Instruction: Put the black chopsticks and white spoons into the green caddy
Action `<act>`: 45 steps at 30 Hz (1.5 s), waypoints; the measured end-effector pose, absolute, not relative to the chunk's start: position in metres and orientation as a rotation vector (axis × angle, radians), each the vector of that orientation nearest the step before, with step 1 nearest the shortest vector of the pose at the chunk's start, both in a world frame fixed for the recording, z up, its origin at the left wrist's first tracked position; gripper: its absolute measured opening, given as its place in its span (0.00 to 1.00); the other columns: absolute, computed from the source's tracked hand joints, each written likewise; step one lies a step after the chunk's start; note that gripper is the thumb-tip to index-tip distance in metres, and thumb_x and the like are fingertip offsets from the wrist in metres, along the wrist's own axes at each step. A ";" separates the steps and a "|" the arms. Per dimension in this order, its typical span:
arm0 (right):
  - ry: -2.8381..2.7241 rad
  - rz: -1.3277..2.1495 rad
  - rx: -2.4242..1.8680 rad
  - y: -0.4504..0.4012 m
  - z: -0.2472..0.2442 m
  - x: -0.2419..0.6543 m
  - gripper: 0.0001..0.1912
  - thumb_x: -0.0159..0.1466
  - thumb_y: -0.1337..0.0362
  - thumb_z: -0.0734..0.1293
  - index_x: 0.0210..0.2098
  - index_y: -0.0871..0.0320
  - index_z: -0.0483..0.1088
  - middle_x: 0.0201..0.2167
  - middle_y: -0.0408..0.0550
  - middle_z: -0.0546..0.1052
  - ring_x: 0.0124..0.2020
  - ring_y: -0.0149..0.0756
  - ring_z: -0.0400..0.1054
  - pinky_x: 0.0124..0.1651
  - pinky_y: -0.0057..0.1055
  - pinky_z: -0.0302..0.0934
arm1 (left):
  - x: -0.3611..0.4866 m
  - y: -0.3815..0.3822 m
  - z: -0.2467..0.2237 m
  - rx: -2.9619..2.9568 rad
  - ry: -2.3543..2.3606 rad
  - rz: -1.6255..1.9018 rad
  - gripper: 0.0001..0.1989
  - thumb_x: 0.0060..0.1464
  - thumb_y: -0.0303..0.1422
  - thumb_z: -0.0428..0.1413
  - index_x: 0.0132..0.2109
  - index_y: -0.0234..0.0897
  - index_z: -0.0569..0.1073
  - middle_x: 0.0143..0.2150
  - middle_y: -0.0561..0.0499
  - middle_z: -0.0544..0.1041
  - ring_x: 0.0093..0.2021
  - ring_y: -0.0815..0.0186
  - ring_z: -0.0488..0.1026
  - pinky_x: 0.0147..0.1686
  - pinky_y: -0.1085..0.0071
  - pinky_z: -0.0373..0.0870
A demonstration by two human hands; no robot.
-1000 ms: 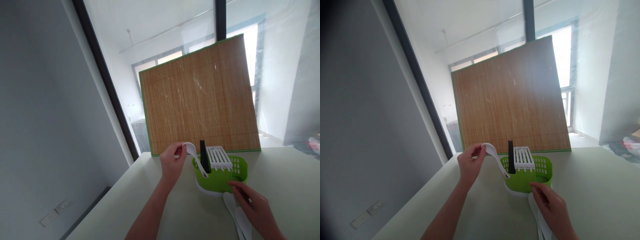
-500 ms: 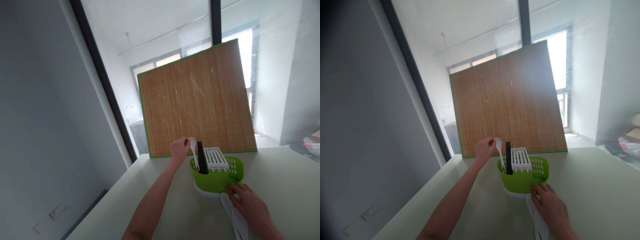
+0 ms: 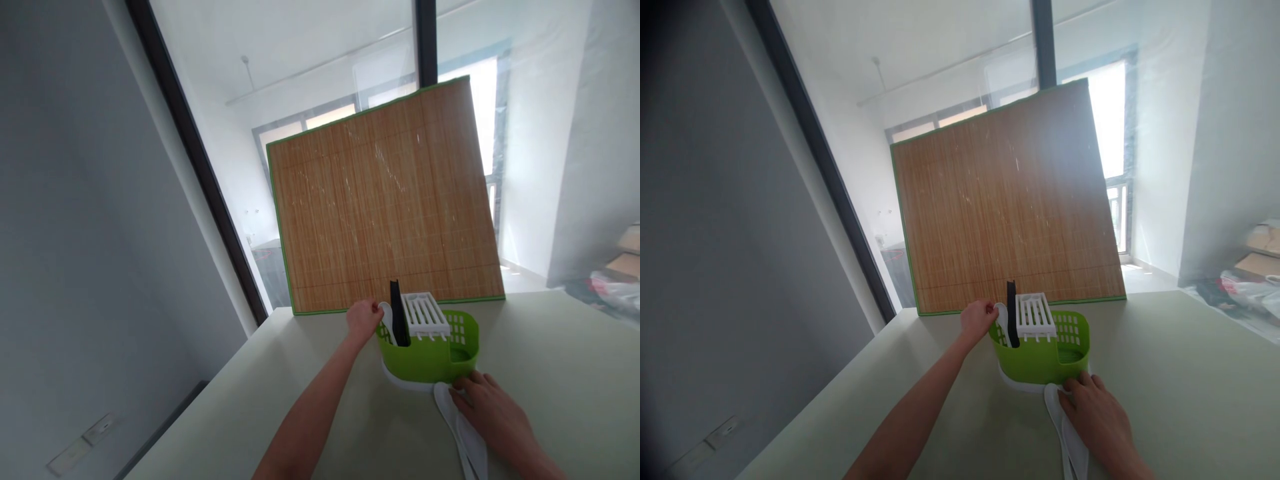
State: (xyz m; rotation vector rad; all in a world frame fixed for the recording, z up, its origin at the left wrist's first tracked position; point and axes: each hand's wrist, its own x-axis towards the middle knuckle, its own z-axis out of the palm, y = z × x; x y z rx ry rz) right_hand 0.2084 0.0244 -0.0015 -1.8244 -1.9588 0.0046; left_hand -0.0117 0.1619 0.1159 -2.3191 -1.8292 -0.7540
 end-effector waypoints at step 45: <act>-1.746 0.404 -1.620 0.001 0.098 0.268 0.19 0.58 0.45 0.60 0.27 0.52 0.71 0.18 0.45 0.75 0.20 0.35 0.69 0.24 0.30 0.64 | -0.029 0.043 0.038 -2.377 -1.431 -1.987 0.10 0.59 0.32 0.48 0.43 0.38 0.74 0.39 0.47 0.72 0.28 0.72 0.67 0.27 0.76 0.66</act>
